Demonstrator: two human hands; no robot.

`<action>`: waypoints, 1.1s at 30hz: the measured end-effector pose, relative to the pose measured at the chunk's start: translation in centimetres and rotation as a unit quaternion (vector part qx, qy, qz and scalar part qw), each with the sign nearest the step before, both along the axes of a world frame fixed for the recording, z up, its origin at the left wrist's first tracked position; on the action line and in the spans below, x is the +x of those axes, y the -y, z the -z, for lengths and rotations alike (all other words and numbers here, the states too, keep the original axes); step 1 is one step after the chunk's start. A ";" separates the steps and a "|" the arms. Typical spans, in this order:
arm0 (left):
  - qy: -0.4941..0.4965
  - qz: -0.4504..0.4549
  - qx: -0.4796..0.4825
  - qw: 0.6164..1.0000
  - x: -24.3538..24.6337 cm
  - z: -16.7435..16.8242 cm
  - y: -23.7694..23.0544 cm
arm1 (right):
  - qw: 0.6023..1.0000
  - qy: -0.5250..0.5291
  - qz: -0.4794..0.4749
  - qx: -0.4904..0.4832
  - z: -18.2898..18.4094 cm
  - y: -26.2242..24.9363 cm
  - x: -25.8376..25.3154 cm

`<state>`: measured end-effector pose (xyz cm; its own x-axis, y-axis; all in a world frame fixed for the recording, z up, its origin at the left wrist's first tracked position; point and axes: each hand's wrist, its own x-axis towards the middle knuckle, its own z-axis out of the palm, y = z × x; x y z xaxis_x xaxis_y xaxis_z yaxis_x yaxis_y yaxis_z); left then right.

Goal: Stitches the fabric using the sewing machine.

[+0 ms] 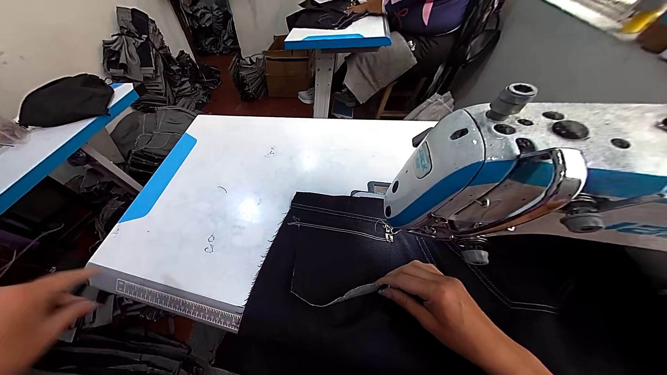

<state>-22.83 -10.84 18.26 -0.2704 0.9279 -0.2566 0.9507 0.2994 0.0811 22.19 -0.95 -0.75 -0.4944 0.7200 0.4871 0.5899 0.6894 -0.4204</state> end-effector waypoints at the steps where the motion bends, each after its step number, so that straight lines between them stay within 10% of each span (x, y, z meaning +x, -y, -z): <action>1: 0.019 0.125 0.085 0.988 0.9 3.0 -0.4 | 1.000 0.002 0.000 -0.003 0.0 0.0 0.0; 5: 0.115 0.336 0.323 0.877 13.2 12.2 -5.6 | 1.000 0.015 0.003 -0.018 -0.2 -0.1 0.0; 10: 0.203 0.371 0.291 0.858 23.3 14.7 -8.9 | 0.999 0.023 0.002 -0.034 -0.5 -0.3 -0.1; 19: 0.298 0.403 0.409 0.763 22.6 18.0 -9.4 | 0.998 0.009 -0.024 -0.061 -0.2 -0.7 0.1; 33: 0.159 0.518 0.495 0.679 21.9 18.4 -8.7 | 0.999 0.016 -0.020 -0.027 0.4 -0.7 -0.1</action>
